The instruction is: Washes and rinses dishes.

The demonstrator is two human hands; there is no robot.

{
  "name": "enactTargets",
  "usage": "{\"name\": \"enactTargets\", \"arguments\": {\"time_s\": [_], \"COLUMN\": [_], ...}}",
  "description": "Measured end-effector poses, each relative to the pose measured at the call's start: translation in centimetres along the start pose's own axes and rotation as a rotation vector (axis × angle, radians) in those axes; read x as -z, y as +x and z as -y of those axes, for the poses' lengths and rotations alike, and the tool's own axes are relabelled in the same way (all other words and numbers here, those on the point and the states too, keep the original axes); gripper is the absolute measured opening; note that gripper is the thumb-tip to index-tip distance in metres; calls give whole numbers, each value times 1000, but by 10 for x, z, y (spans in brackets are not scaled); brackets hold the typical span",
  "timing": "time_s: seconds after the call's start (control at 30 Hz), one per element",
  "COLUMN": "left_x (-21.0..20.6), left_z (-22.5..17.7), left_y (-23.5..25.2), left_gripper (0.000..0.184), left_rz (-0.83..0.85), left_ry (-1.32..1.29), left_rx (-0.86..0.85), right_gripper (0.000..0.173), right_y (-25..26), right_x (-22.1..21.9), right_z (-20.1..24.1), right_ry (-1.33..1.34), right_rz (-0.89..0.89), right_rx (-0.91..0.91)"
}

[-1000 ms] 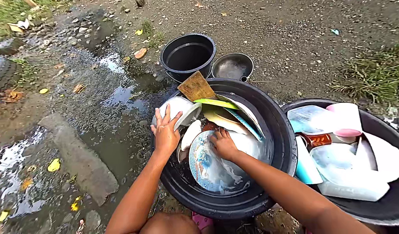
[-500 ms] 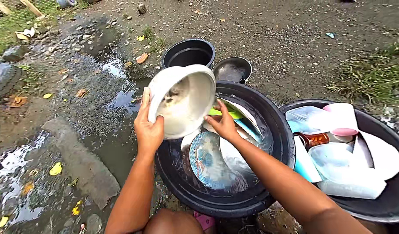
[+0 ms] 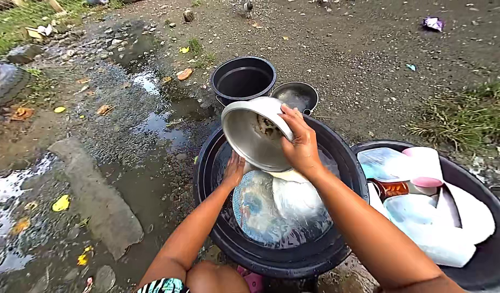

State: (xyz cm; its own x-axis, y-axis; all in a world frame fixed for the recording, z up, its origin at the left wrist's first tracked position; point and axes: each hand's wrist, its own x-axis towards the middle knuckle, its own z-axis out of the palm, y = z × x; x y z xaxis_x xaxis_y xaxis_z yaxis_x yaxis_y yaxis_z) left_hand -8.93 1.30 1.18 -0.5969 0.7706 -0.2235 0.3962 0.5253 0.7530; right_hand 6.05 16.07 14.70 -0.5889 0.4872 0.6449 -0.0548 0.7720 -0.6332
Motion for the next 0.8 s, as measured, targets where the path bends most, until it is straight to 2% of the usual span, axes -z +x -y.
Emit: {"name": "enactTargets", "arguments": {"time_s": [0.1, 0.2, 0.33, 0.53, 0.63, 0.7, 0.8], "left_x": [-7, -13, -15, -21, -24, -17, 11], "left_z": [-5, -25, -49, -37, -18, -12, -15], "left_y": [-3, -24, -40, -45, -40, -36, -28], "left_gripper": [77, 66, 50, 40, 44, 44, 45], "left_rz": [42, 128, 270, 460, 579, 529, 324], "left_ry": [194, 333, 464, 353, 110, 28, 266], "left_rx": [89, 117, 138, 201, 388, 503, 419], "right_gripper": [42, 45, 45, 45, 44, 45, 44], "right_y": [6, 13, 22, 33, 30, 26, 27], "right_x": [0, -10, -46, -96, -109, -115, -117], "right_z": [1, 13, 33, 47, 39, 33, 26], "right_ry": [-65, -89, -150, -293, -349, -357, -342], "right_rz": [-47, 9, 288, 698, 793, 801, 777], "right_rx": [61, 26, -125, -296, -334, -352, -379]}}
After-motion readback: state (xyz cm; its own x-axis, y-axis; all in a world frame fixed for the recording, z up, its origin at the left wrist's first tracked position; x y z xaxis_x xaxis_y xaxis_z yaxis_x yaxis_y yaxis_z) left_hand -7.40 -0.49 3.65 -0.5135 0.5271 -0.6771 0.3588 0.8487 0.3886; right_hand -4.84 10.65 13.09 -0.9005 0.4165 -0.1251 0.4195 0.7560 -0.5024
